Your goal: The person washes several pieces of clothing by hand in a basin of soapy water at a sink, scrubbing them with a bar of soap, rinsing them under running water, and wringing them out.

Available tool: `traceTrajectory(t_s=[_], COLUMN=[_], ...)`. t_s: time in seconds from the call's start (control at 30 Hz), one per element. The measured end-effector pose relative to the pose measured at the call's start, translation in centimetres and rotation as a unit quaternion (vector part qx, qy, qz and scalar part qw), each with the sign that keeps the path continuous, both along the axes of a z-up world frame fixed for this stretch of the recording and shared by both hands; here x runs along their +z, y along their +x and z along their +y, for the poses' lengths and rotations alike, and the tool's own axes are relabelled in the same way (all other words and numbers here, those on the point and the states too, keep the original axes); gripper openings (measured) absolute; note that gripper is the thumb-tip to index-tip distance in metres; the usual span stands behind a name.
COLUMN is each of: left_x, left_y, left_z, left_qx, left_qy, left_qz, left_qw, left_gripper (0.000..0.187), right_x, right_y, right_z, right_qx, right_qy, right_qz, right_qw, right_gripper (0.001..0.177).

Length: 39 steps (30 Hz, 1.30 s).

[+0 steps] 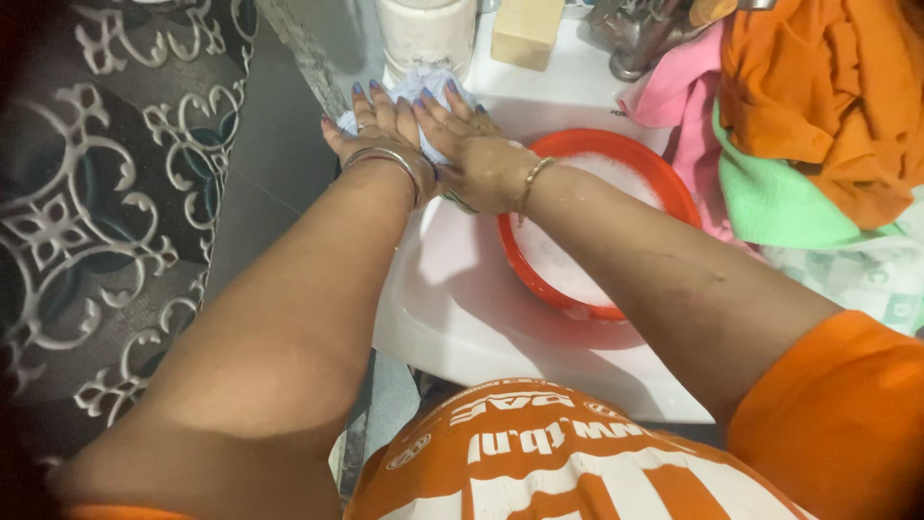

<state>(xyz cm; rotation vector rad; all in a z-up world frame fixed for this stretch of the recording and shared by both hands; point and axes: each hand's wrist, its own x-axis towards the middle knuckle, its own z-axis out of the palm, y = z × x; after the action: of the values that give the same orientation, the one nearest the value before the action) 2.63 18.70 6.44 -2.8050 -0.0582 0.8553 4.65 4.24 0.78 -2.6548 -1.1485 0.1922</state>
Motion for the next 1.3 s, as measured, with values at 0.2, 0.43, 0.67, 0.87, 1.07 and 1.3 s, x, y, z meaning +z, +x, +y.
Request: traceTrajectory(t_s=[0.2,0.43,0.67,0.87,1.07,1.3], left_x=[-0.1,-2.2,-0.8,2.7,3.7,3.1], left_y=[-0.1,0.3,-2.8,-4.6,-4.5,-2.9], left_z=[0.2,0.5,-3.2,-10.5,-14.4,-15.3], left_qx=[0.018,0.008,0.105,0.016,-0.061,0.037], left_qy=[-0.019,-0.02,-0.145,-0.241,-0.663,-0.936], left_qz=[0.0,-0.043,-0.167,-0.271,-0.208,0.106], left_qw=[1.0,0.999,0.97,0.932,0.717,0.334], left_gripper=[0.111,0.114,0.123,0.134,0.149,0.121], right_x=[5.4,6.8,6.8,10.4,16.2,18.8], right_y=[-2.2,-1.9,-2.9,-4.2,-7.8,-14.1], right_z=[-6.8,-22.2,-28.0,-30.0,-26.6,-18.9], right_qx=[-0.137,-0.494,-0.557,-0.457,-0.34,-0.123], right_qy=[0.18,0.077,0.096,0.216,0.458,0.67], right_qz=[0.121,-0.246,-0.138,-0.206,-0.094,0.317], right_qw=[0.967,0.831,0.813,0.838,0.816,0.66], right_gripper=[0.04,0.025,0.043,0.044,0.041,0.04])
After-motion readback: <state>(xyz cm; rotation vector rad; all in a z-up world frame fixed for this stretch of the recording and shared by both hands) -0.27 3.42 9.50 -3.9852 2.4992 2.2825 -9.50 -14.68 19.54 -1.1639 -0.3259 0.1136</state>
